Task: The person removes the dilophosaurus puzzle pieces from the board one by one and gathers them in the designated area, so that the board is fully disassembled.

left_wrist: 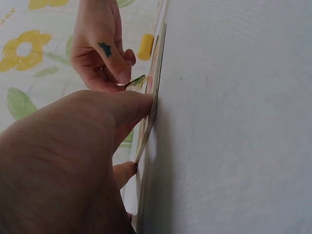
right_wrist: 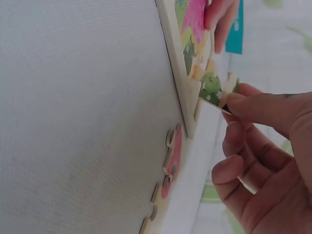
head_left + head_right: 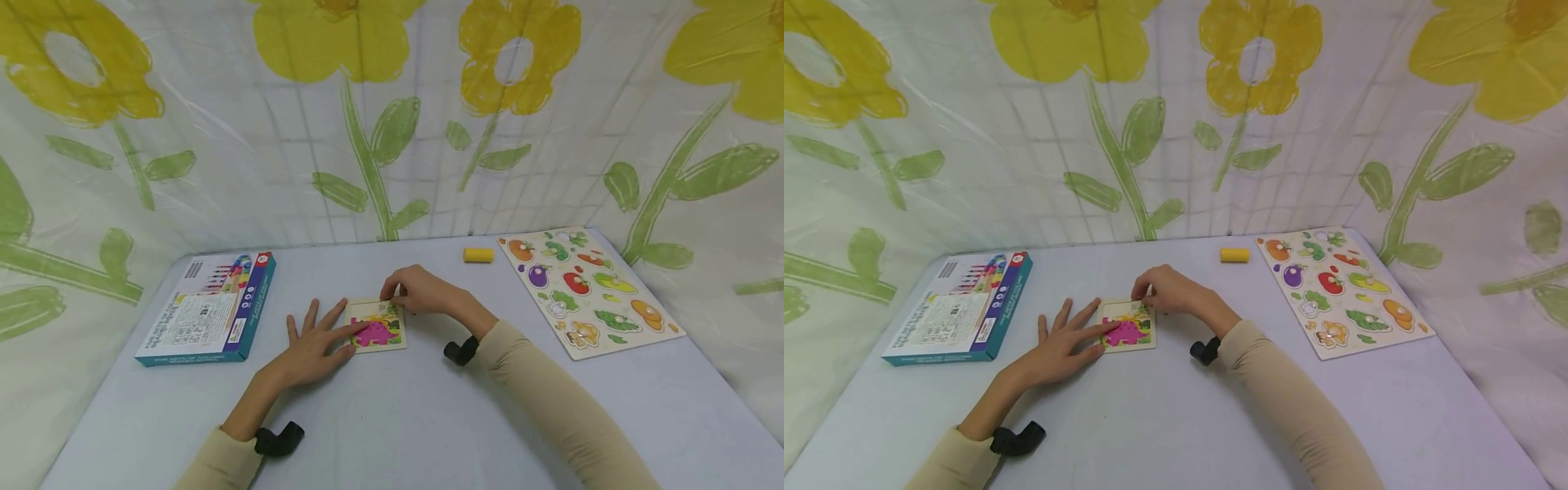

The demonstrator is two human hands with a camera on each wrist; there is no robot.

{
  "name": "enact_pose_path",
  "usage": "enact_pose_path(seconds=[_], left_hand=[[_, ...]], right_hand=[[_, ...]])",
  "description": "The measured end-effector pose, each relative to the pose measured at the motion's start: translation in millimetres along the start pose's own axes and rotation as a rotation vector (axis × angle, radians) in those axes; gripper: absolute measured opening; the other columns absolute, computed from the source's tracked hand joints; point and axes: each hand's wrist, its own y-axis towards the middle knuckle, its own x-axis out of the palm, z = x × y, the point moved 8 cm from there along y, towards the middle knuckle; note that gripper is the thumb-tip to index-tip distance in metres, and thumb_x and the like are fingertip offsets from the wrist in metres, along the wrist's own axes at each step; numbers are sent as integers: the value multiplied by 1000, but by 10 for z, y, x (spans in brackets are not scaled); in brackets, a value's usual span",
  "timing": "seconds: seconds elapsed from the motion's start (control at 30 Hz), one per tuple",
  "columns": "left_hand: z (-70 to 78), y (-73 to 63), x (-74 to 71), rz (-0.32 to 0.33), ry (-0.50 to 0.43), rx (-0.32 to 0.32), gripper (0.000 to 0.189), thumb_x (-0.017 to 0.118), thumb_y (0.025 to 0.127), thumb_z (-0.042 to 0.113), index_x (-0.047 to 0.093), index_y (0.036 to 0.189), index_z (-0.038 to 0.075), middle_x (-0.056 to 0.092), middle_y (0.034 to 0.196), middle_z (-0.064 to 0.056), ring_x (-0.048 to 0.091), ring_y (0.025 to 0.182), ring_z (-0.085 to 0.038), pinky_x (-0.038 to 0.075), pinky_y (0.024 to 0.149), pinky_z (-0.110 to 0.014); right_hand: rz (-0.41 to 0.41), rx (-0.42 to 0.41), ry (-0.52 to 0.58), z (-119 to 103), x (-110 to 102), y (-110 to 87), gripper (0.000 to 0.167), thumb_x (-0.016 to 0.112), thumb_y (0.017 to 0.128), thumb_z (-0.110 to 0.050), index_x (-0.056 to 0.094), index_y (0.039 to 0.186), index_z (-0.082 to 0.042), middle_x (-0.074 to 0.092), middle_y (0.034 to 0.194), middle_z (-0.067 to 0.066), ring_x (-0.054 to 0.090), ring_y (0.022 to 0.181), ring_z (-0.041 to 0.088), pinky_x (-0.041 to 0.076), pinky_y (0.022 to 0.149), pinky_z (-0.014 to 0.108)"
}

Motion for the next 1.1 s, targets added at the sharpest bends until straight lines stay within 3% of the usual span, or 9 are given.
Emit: enact_pose_path(seconds=[0.4, 0.63, 0.8, 1.1], left_hand=[[-13, 4, 2, 1, 14, -9, 50, 60, 105, 44, 56, 154, 34, 15, 180, -10, -10, 162, -59, -19, 113, -87], [0, 5, 6, 0, 4, -1, 50, 60, 106, 44, 55, 155, 36, 15, 181, -9, -10, 162, -58, -19, 113, -87], [-8, 16, 13, -5, 2, -3, 50, 60, 106, 44, 55, 155, 37, 14, 181, -8, -11, 162, -57, -20, 113, -86], [-8, 3, 12, 5, -1, 6, 50, 61, 105, 43, 56, 154, 35, 15, 180, -10, -10, 162, -58, -20, 113, -86]], right_hand=[[12, -8, 55, 52, -35, -39, 15, 65, 104, -10, 79, 110, -14, 78, 102, 1, 66, 68, 10, 57, 61, 25], [92, -36, 21, 69, -260, -173, 15, 68, 102, -11, 80, 110, -15, 80, 99, -1, 68, 78, 12, 56, 70, 25], [115, -9, 19, 249, -391, -319, 15, 69, 102, -11, 80, 112, -14, 80, 102, -1, 68, 84, 15, 57, 76, 29], [116, 53, 15, 605, -524, -613, 16, 69, 100, -9, 81, 107, -17, 80, 101, -3, 68, 84, 15, 57, 76, 32]])
